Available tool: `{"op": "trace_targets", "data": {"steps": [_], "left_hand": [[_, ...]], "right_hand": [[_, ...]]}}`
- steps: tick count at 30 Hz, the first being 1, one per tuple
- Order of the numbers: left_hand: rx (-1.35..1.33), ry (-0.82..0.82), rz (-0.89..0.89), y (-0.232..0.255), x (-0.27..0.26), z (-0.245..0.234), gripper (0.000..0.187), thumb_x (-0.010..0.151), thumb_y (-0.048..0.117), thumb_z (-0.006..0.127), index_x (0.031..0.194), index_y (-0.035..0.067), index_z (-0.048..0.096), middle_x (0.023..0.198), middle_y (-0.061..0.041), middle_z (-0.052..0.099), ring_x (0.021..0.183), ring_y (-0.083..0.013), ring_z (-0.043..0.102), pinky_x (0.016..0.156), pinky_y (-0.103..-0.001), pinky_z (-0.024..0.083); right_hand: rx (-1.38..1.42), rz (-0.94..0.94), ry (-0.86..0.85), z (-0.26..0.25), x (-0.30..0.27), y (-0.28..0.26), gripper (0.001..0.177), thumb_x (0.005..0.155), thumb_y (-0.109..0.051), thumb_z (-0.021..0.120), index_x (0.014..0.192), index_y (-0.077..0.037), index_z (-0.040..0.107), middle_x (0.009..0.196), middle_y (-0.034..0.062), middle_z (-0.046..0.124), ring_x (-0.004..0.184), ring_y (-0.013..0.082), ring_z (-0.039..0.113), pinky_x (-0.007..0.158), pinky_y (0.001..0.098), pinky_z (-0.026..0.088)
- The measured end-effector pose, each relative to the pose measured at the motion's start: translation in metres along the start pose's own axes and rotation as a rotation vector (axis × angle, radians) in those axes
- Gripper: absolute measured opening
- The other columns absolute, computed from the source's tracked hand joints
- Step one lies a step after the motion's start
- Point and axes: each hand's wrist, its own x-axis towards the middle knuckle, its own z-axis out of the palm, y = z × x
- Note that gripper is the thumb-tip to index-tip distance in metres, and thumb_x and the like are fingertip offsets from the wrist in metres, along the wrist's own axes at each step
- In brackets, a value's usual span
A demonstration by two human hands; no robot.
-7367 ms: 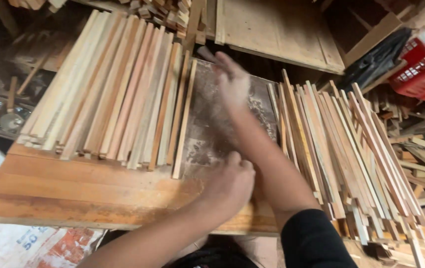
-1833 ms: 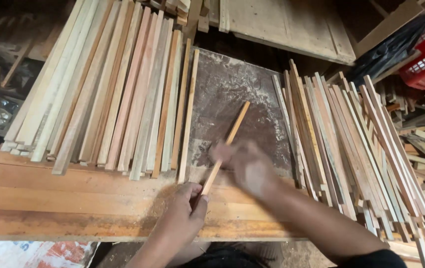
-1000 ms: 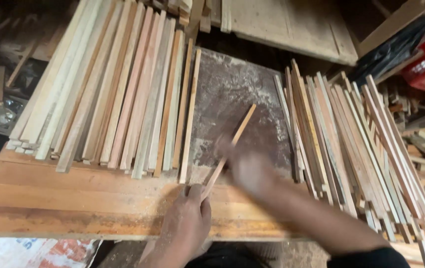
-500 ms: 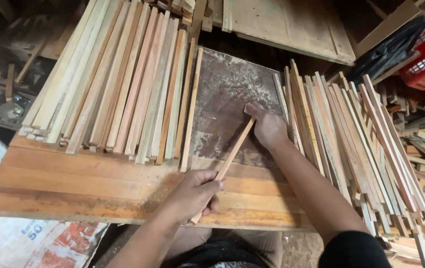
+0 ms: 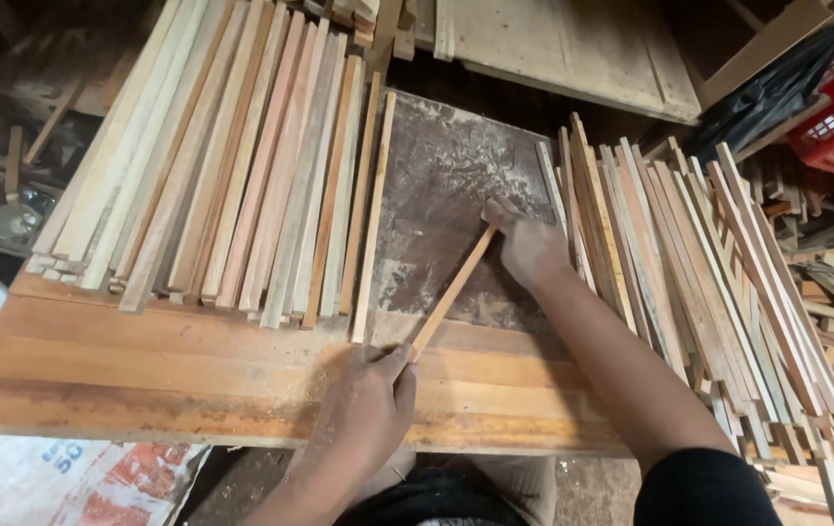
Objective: The person smooths thin wooden sticks by rubbing them against a sanding block on a workbench. They handle the sticks one at a time, rubbing them back and forth to smooth the surface, then place them into a pile on the right.
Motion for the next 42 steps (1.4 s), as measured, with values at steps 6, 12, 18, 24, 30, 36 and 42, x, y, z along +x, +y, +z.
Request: {"op": "trace_targets", "data": {"steps": [6,12,18,24,30,36,42], "left_hand": [[0.112,-0.107,-0.127,0.003,-0.002,0.008,0.038,0.103,0.025,0.052,0.137,0.012,0.062,0.102,-0.006,0.072,0.059,-0.0191,0.067,0.047,-0.035,0.053],[0.277,-0.094,-0.012,-0.001,-0.003,0.013,0.044,0.104,0.032,0.048,0.142,0.012,0.059,0.109,-0.015,0.064,0.066,-0.0358,0.072,0.053,-0.048,0.06],[0.263,-0.131,-0.015,-0.001,-0.002,0.012,0.043,0.105,0.029,0.049,0.142,0.009,0.057,0.11,-0.013,0.066,0.065,-0.0325,0.072,0.051,-0.047,0.062],[0.268,-0.077,0.118,-0.005,-0.001,0.021,0.036,0.106,0.019,0.053,0.135,0.0,0.06,0.075,-0.011,0.07,0.045,-0.0205,0.063,0.035,-0.033,0.054],[0.243,-0.06,0.023,0.0,0.002,0.012,0.04,0.103,0.028,0.051,0.136,0.009,0.063,0.111,-0.015,0.067,0.066,-0.035,0.071,0.052,-0.047,0.059],[-0.379,0.082,-0.082,0.016,0.005,-0.01,0.03,0.101,0.025,0.052,0.112,0.009,0.075,0.073,-0.001,0.057,0.056,-0.0105,0.047,0.055,-0.03,0.037],[-0.502,-0.075,-0.231,0.069,0.012,-0.001,0.043,0.103,0.026,0.051,0.142,0.01,0.057,0.096,-0.004,0.062,0.058,-0.0099,0.048,0.045,-0.025,0.043]], "right_hand": [[0.518,-0.986,0.422,0.085,-0.077,-0.011,0.027,0.105,-0.017,0.03,0.1,-0.005,0.054,0.059,-0.0046,0.047,0.036,0.0045,0.035,0.028,0.0191,0.026],[-0.061,-0.081,0.098,0.04,0.004,0.026,0.036,0.094,-0.022,0.039,0.122,-0.016,0.061,0.099,0.0166,0.07,0.086,0.0353,0.071,0.07,0.0481,0.056],[0.135,0.014,-0.042,0.007,-0.066,-0.023,0.074,0.09,0.012,0.033,0.148,-0.032,0.045,0.07,0.0075,0.059,0.042,0.0106,0.044,0.032,0.024,0.034],[0.171,-0.571,-0.041,-0.012,-0.124,-0.042,0.024,0.099,0.005,0.046,0.105,-0.016,0.058,0.044,-0.012,0.045,0.026,-0.0011,0.036,0.02,0.0163,0.033],[0.216,0.038,0.06,0.006,0.002,0.019,0.079,0.087,0.02,0.032,0.145,-0.032,0.044,0.156,-0.0232,0.032,0.055,0.0083,0.067,0.039,0.0203,0.05],[0.937,-0.11,0.665,0.017,-0.001,0.041,0.052,0.093,-0.036,0.06,0.136,-0.007,0.06,0.118,0.0053,0.07,0.104,0.0135,0.064,0.082,0.0292,0.048],[1.413,0.156,-0.003,-0.014,-0.091,-0.02,0.031,0.087,-0.014,0.073,0.115,-0.002,0.067,0.065,0.0009,0.054,0.04,0.0053,0.029,0.031,0.0182,0.023]]}}
